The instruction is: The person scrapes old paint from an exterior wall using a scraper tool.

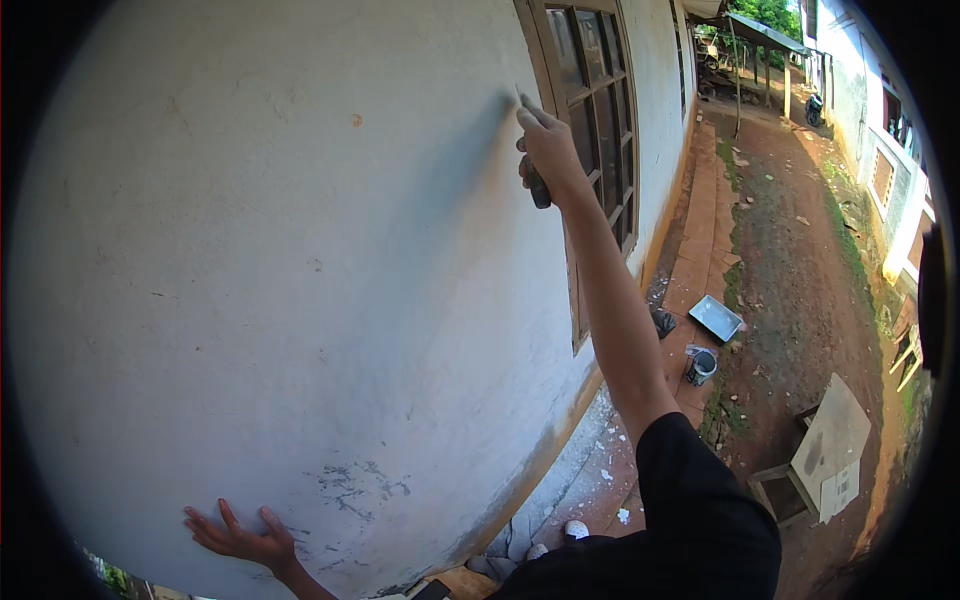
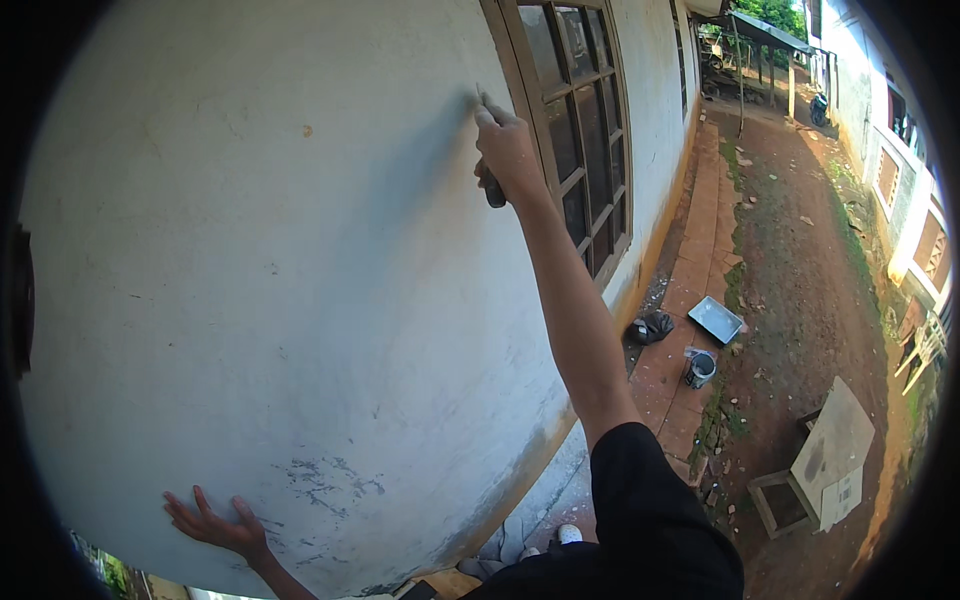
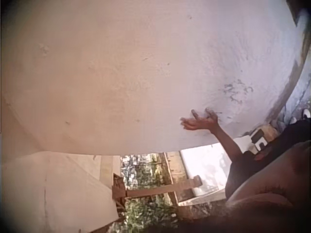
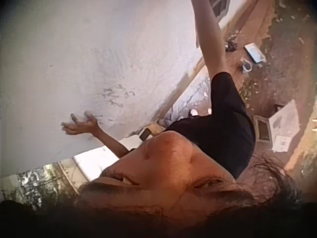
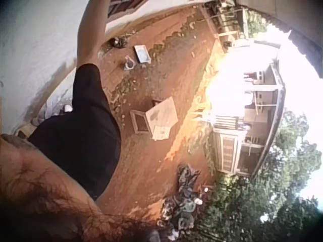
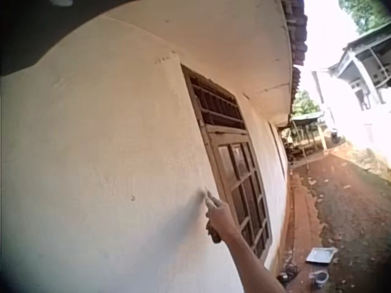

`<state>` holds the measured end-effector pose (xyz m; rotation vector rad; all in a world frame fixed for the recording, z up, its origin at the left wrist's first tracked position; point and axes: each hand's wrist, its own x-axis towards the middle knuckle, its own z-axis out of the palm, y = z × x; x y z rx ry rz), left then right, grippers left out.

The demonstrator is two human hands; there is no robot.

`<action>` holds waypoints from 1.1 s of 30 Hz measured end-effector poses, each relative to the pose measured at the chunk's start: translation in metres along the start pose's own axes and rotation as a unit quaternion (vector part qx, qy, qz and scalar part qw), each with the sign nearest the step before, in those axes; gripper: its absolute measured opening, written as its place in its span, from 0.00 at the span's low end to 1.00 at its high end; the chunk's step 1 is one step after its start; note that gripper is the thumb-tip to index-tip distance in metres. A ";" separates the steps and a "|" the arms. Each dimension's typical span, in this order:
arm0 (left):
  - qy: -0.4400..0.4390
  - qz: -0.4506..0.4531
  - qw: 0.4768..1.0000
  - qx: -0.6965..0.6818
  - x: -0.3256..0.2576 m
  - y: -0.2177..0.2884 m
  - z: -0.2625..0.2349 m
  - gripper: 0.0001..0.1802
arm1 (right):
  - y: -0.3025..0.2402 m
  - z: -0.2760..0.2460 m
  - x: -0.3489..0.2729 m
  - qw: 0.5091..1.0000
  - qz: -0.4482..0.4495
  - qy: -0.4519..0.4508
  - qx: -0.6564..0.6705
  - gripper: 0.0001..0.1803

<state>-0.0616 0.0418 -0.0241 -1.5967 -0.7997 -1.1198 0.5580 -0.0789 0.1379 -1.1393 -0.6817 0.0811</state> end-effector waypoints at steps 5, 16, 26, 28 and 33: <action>0.009 0.010 1.000 0.012 0.004 -0.004 -0.005 0.33 | 0.079 -0.027 -0.075 0.983 0.030 -0.091 -0.155 0.27; 0.004 0.012 1.000 0.017 0.006 0.007 -0.002 0.33 | -0.020 -0.022 0.012 0.962 -0.092 -0.098 -0.239 0.27; 0.013 0.005 1.000 0.026 0.001 0.000 -0.001 0.33 | 0.000 -0.012 -0.011 0.947 -0.096 -0.103 -0.290 0.26; 0.010 0.009 1.000 0.026 0.001 0.001 0.004 0.33 | -0.026 -0.006 0.015 0.953 -0.139 -0.077 -0.258 0.26; 0.021 0.010 1.000 0.016 0.007 0.006 -0.002 0.33 | -0.058 -0.007 0.031 0.951 -0.145 -0.084 -0.260 0.26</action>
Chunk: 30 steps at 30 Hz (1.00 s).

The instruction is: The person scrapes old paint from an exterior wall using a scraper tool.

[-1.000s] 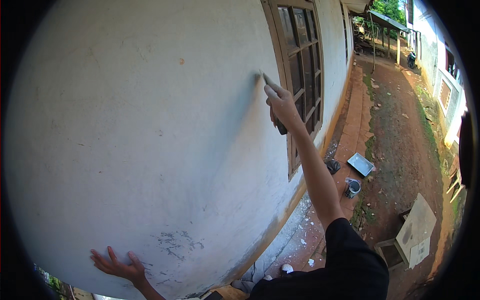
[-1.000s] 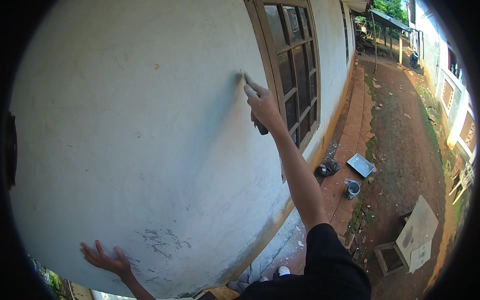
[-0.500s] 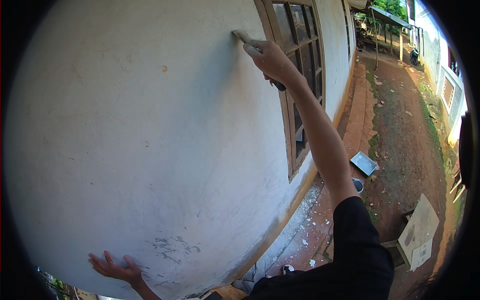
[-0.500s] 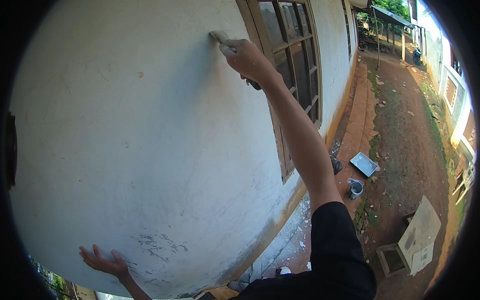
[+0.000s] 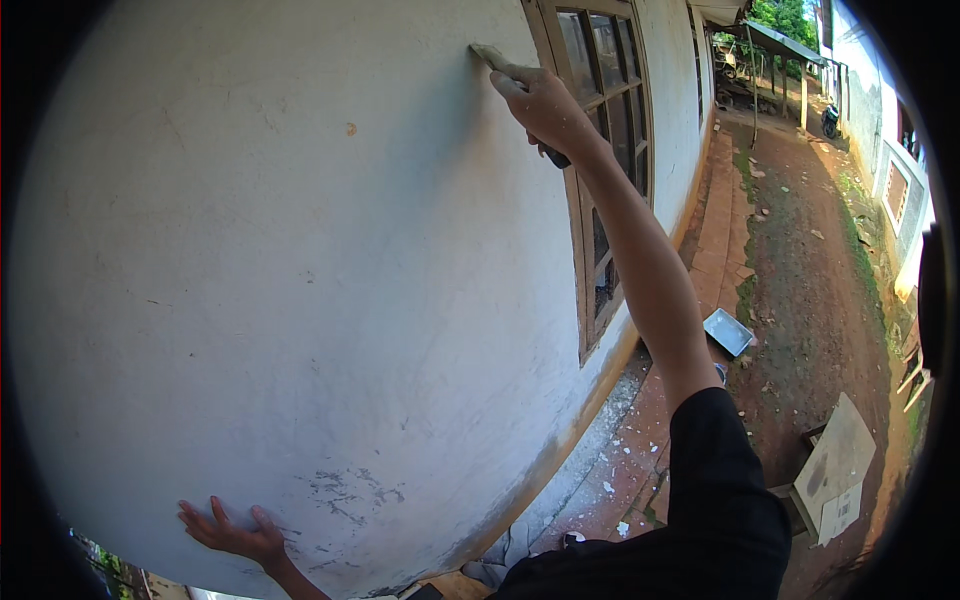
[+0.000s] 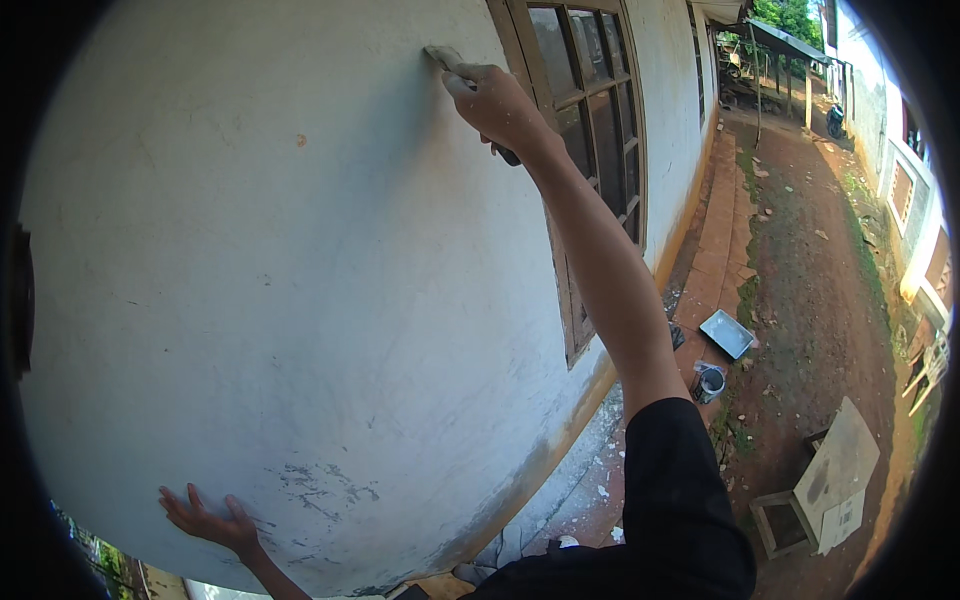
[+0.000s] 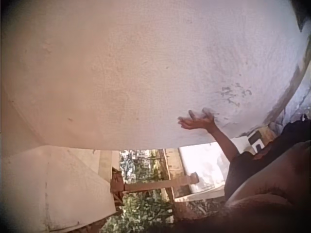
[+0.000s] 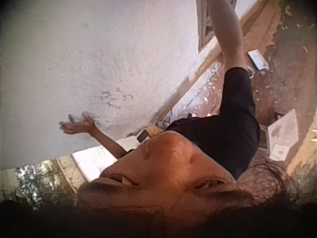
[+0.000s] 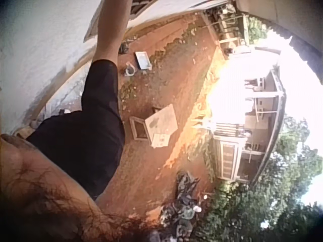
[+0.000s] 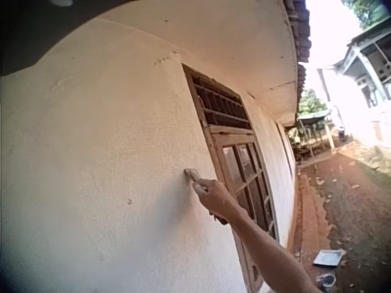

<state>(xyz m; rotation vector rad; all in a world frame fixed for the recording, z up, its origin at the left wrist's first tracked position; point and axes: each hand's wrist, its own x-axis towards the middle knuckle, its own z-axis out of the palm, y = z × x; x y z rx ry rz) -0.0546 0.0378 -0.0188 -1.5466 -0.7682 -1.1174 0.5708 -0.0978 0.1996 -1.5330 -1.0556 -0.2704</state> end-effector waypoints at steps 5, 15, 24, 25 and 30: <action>-0.002 -0.003 1.000 0.007 -0.001 -0.005 -0.003 0.33 | 0.025 0.024 -0.042 0.999 0.017 -0.023 -0.018 0.26; -0.012 -0.015 1.000 -0.012 -0.003 -0.005 -0.004 0.32 | 0.001 0.016 -0.016 1.000 0.002 -0.009 -0.004 0.28; -0.018 -0.018 1.000 -0.017 -0.005 -0.001 -0.002 0.33 | -0.031 0.003 0.017 1.000 0.021 0.011 -0.015 0.25; -0.019 -0.019 0.999 -0.018 -0.005 -0.002 -0.001 0.33 | -0.031 -0.001 0.019 1.000 0.010 0.006 -0.021 0.26; -0.011 -0.020 1.000 -0.011 -0.003 -0.005 -0.006 0.32 | 0.012 0.025 -0.057 0.998 0.014 -0.049 -0.033 0.26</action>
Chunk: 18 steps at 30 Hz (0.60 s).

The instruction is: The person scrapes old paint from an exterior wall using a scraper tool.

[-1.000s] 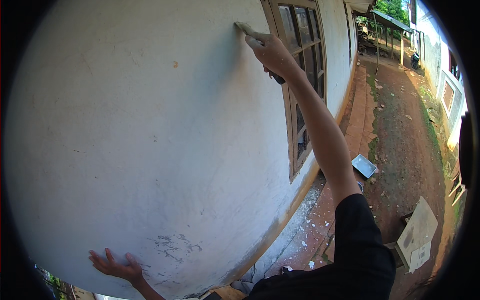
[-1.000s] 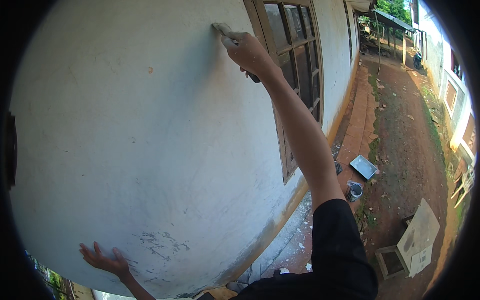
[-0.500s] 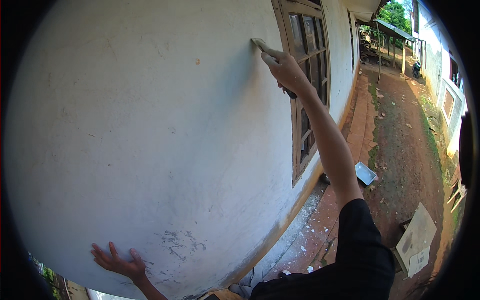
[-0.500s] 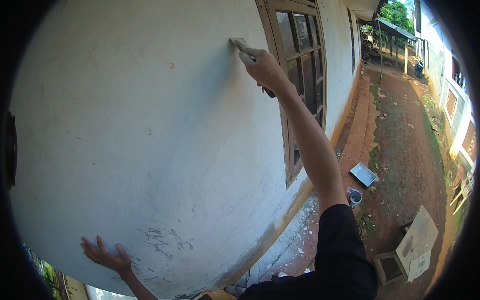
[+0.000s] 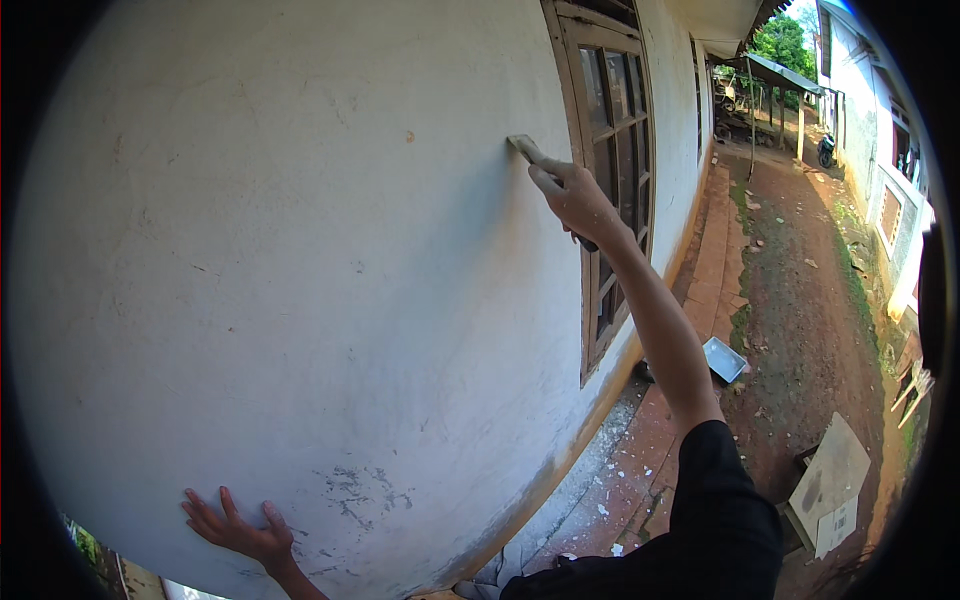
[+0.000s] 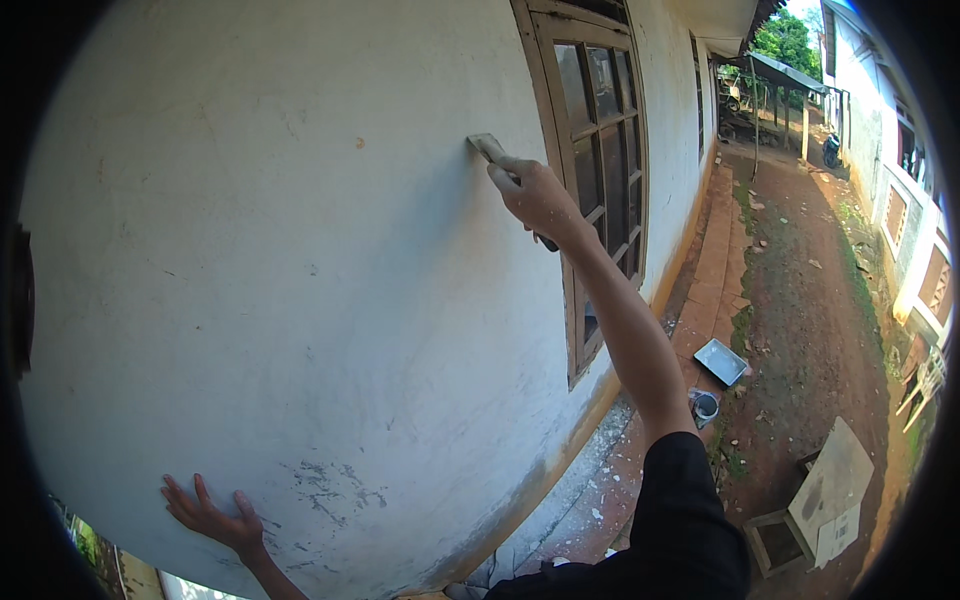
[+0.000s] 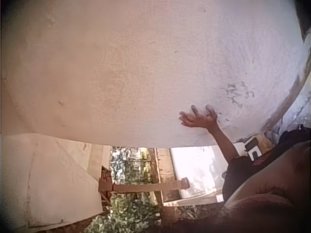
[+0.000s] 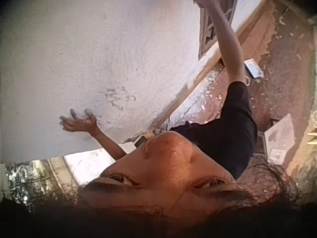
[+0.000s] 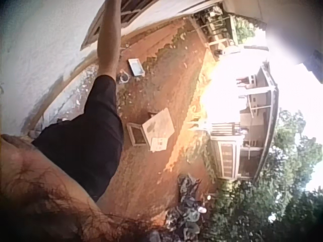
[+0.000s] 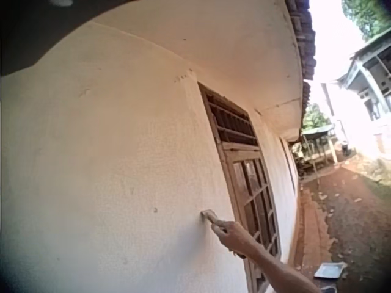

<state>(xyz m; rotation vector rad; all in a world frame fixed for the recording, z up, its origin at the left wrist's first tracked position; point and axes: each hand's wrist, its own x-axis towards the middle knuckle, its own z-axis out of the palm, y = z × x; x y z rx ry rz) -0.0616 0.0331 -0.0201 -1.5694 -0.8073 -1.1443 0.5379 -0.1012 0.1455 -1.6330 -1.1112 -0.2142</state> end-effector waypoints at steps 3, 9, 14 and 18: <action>-0.002 -0.002 1.000 -0.006 0.001 0.004 0.001 0.32 | 0.005 0.005 -0.004 1.000 0.006 0.019 0.018 0.26; -0.007 0.001 1.000 -0.008 -0.001 0.004 0.006 0.33 | -0.046 -0.041 0.081 0.998 -0.016 0.054 0.033 0.28; -0.008 -0.001 1.000 0.002 -0.009 -0.008 0.003 0.33 | -0.008 -0.004 0.005 1.000 0.007 -0.016 -0.020 0.26; -0.005 0.004 1.000 -0.006 -0.006 -0.002 0.007 0.34 | 0.021 0.018 -0.028 1.000 0.010 -0.001 -0.004 0.26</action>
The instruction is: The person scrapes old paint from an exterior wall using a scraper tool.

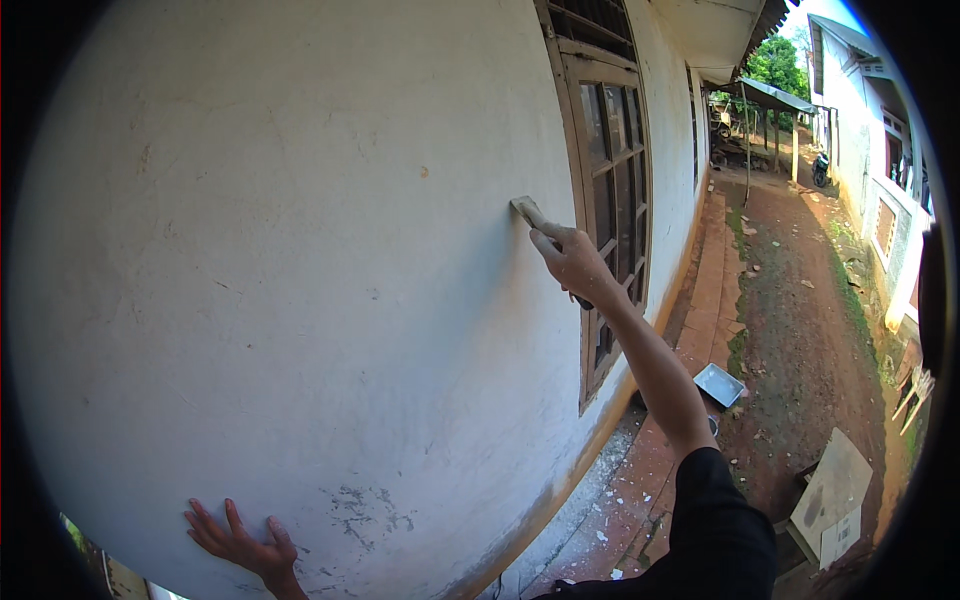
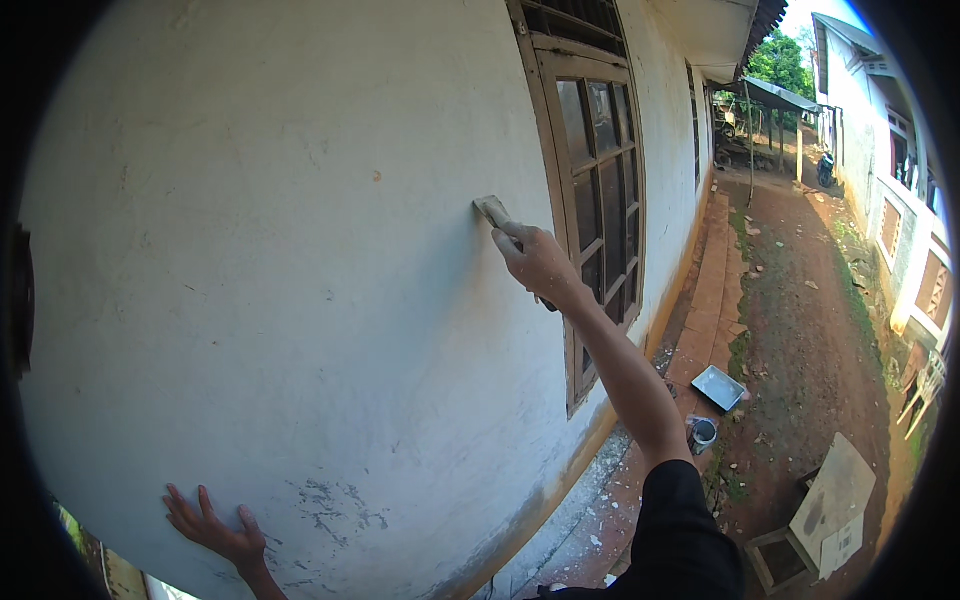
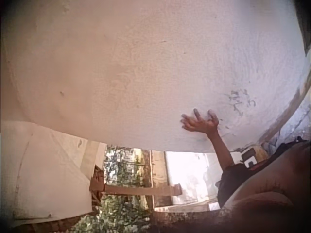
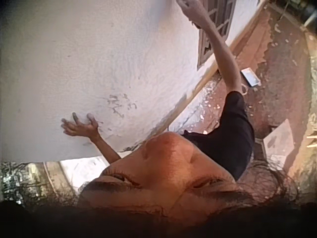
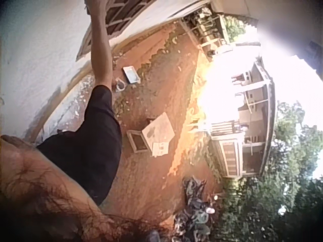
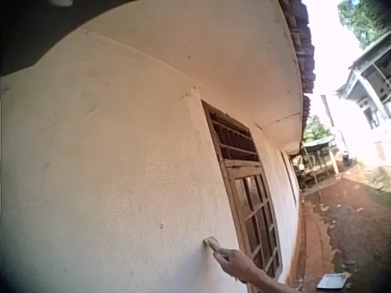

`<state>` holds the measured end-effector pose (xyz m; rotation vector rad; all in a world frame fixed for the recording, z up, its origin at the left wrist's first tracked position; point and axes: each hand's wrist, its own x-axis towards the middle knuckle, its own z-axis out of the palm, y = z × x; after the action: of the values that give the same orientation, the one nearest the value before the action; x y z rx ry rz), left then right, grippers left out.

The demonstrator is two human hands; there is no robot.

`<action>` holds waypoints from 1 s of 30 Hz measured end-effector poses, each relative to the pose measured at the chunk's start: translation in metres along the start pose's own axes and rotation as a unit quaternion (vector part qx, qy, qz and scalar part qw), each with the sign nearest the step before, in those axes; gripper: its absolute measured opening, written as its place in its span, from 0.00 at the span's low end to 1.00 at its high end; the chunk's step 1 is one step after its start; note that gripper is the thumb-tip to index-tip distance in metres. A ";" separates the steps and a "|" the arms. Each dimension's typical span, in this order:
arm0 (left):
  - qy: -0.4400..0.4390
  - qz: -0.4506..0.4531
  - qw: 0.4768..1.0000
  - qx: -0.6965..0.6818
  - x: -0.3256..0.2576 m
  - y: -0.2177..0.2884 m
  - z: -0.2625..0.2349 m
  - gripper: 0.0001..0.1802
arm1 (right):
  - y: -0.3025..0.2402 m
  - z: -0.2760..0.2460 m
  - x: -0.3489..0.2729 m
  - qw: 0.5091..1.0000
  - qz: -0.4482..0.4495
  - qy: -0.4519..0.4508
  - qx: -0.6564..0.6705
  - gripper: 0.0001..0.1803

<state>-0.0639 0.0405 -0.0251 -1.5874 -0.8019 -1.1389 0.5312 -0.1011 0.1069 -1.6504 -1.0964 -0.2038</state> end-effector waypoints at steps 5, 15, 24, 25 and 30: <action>-0.001 0.006 1.000 0.001 0.001 0.000 0.001 0.34 | -0.076 -0.051 0.090 0.999 -0.025 0.040 0.020 0.28; -0.001 -0.003 1.000 0.005 0.002 0.002 -0.001 0.34 | -0.012 0.002 0.000 1.000 -0.010 -0.004 0.002 0.26; -0.008 -0.008 1.000 0.003 0.002 0.001 -0.003 0.34 | -0.083 -0.050 0.086 0.998 -0.048 0.042 0.013 0.26; -0.011 -0.009 1.000 0.007 0.001 0.000 -0.004 0.34 | -0.068 -0.038 0.071 0.998 -0.046 0.028 0.013 0.26; -0.003 -0.005 1.000 -0.009 0.006 0.006 -0.004 0.34 | -0.004 0.005 -0.003 1.000 -0.020 -0.002 -0.005 0.27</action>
<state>-0.0577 0.0350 -0.0210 -1.6042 -0.8072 -1.1521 0.5246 -0.0989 0.1063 -1.6401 -1.1336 -0.2313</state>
